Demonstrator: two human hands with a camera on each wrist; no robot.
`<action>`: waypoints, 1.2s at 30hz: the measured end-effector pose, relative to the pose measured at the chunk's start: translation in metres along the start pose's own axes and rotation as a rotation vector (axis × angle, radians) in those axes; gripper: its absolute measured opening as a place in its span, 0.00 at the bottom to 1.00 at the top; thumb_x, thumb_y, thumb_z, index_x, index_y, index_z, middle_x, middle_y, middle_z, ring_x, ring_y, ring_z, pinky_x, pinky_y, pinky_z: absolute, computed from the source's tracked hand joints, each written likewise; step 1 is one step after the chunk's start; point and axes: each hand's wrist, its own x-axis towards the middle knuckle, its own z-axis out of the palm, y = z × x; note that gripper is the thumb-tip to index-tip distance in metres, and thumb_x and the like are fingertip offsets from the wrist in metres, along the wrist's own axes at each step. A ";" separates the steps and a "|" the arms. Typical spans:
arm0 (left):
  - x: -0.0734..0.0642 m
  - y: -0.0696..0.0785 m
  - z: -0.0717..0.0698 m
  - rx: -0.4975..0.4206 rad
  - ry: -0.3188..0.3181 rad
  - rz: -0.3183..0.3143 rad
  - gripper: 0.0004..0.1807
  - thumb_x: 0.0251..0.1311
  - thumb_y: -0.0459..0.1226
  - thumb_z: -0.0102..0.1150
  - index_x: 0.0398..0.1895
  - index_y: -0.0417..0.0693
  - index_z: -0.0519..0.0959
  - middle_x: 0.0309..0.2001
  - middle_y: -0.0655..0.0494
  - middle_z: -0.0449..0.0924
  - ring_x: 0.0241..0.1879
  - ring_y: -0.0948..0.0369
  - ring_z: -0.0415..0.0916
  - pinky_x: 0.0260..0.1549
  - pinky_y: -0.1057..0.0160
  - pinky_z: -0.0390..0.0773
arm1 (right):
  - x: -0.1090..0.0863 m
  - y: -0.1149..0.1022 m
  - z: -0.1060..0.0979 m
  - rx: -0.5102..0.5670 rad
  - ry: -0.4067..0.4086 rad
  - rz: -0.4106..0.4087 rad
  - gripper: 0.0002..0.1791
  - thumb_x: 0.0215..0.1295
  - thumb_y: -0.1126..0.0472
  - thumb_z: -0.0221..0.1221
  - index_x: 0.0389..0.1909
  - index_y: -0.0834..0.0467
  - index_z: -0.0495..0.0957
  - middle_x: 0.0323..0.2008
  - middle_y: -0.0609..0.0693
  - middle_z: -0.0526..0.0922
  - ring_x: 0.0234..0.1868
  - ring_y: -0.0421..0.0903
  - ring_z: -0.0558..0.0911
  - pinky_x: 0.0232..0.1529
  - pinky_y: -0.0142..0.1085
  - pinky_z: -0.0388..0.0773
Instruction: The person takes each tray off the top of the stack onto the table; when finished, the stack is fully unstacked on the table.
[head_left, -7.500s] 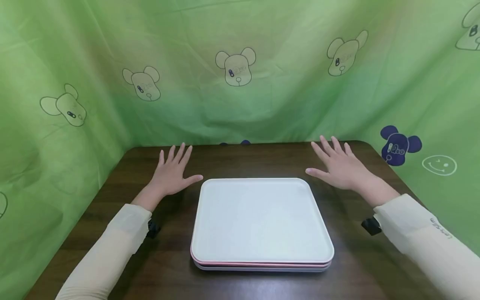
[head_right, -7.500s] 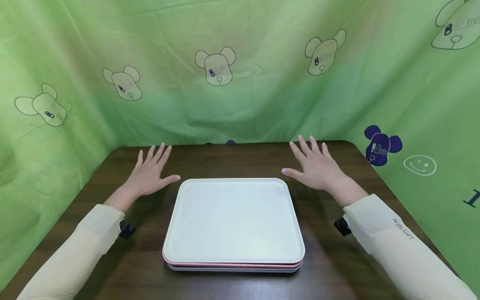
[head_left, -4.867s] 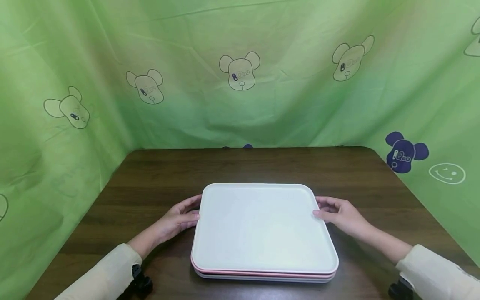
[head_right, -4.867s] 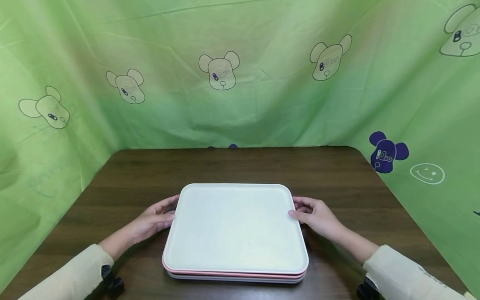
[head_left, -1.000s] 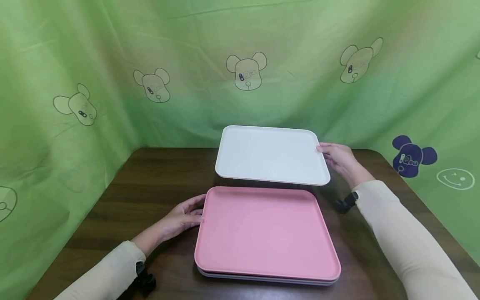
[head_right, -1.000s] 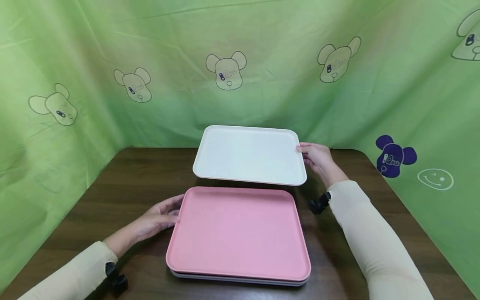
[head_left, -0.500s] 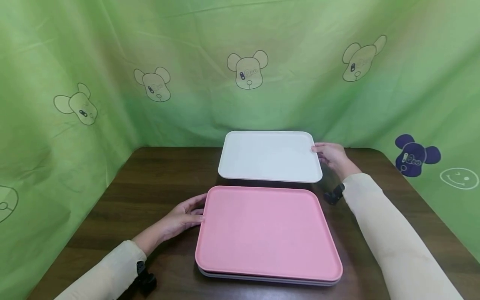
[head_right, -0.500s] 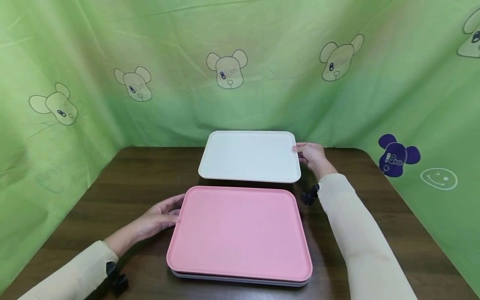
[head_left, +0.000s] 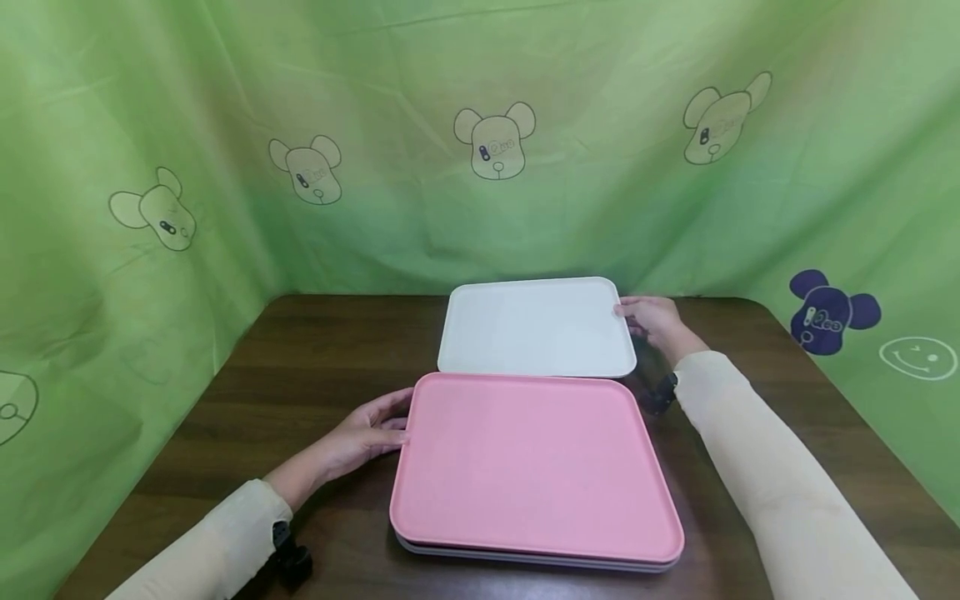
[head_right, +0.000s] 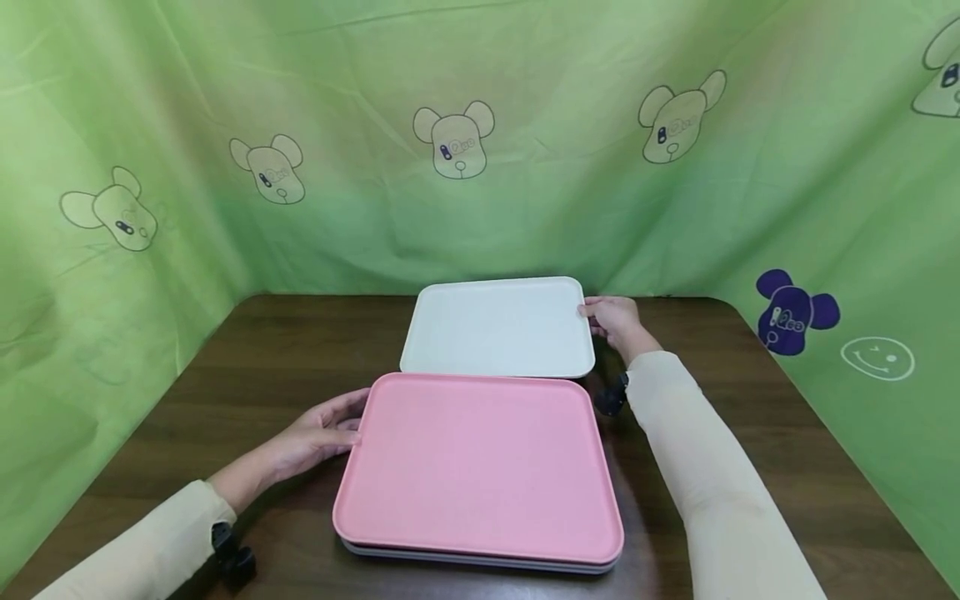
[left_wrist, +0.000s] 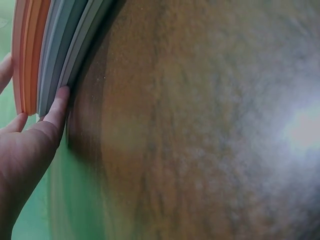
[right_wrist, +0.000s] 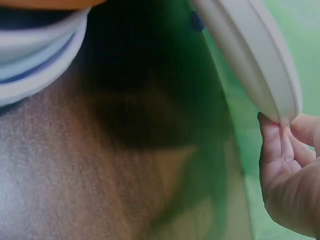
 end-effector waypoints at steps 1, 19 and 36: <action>0.000 0.000 0.000 -0.001 0.000 0.000 0.42 0.62 0.32 0.61 0.76 0.39 0.49 0.75 0.41 0.46 0.67 0.46 0.62 0.57 0.54 0.71 | 0.000 0.001 0.001 -0.004 -0.005 -0.001 0.28 0.68 0.67 0.57 0.65 0.73 0.64 0.20 0.35 0.79 0.24 0.33 0.80 0.30 0.26 0.77; -0.001 0.001 0.002 0.005 0.008 0.006 0.43 0.62 0.31 0.61 0.76 0.38 0.49 0.75 0.41 0.45 0.67 0.47 0.62 0.57 0.55 0.72 | 0.001 0.014 0.006 -0.013 -0.117 0.043 0.30 0.69 0.68 0.56 0.68 0.73 0.59 0.22 0.36 0.80 0.26 0.33 0.80 0.34 0.27 0.79; 0.000 -0.001 0.001 0.010 0.001 0.006 0.43 0.63 0.31 0.61 0.76 0.40 0.49 0.75 0.42 0.44 0.67 0.48 0.62 0.56 0.55 0.72 | 0.003 0.021 0.005 0.039 -0.194 0.040 0.30 0.70 0.73 0.51 0.70 0.75 0.53 0.25 0.39 0.80 0.28 0.33 0.81 0.39 0.29 0.80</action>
